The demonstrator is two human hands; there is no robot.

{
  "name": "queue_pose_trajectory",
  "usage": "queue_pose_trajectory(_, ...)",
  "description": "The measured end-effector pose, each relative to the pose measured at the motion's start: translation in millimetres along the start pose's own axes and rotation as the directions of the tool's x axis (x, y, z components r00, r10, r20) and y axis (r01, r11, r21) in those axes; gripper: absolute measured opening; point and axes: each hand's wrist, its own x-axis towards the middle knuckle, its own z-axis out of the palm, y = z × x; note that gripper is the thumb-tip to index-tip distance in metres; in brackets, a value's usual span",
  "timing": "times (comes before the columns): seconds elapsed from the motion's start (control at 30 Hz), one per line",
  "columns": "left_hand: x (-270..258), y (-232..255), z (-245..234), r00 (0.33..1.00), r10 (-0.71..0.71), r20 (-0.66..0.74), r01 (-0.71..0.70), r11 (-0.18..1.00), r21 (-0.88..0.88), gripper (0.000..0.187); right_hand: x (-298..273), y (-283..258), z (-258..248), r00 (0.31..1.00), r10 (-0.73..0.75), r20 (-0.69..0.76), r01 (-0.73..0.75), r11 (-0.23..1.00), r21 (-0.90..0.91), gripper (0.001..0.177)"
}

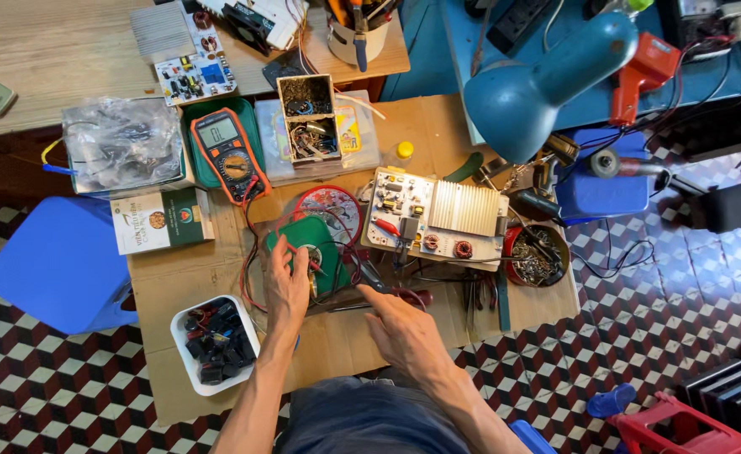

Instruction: The person uses a multimeter to test points on a circuit board, moving the probes between components and observing the display. They adjust the desk lamp for better visibility and continue probing different areas of the board throughout the clip.

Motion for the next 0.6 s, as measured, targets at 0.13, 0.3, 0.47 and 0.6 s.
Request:
queue_pose_trajectory(0.13,-33.9,12.1,-6.5,0.998,0.054,-0.013,-0.052,0.990,0.134,0.053,-17.0,31.9,-58.0,0.921,0.352,-0.167,-0.357,0.934,-0.005,0.028)
queue_pose_trajectory(0.3,-56.6,33.3,12.6,0.998,0.060,0.003,-0.060,0.997,-0.039,0.042,27.6,105.2,-133.6,0.934,0.162,-0.318,-0.229,0.955,-0.186,0.031)
queue_pose_trajectory(0.47,-75.8,58.1,32.1,0.999,-0.004,-0.032,0.000,0.992,-0.124,0.044,90.9,149.7,-148.1,0.973,-0.227,0.051,0.229,0.901,-0.367,0.073)
queue_pose_trajectory(0.6,-97.4,61.2,42.4,0.987,-0.113,-0.115,0.088,0.976,-0.200,0.046,108.1,163.6,-141.6,0.957,-0.210,0.200,0.272,0.889,-0.368,0.087)
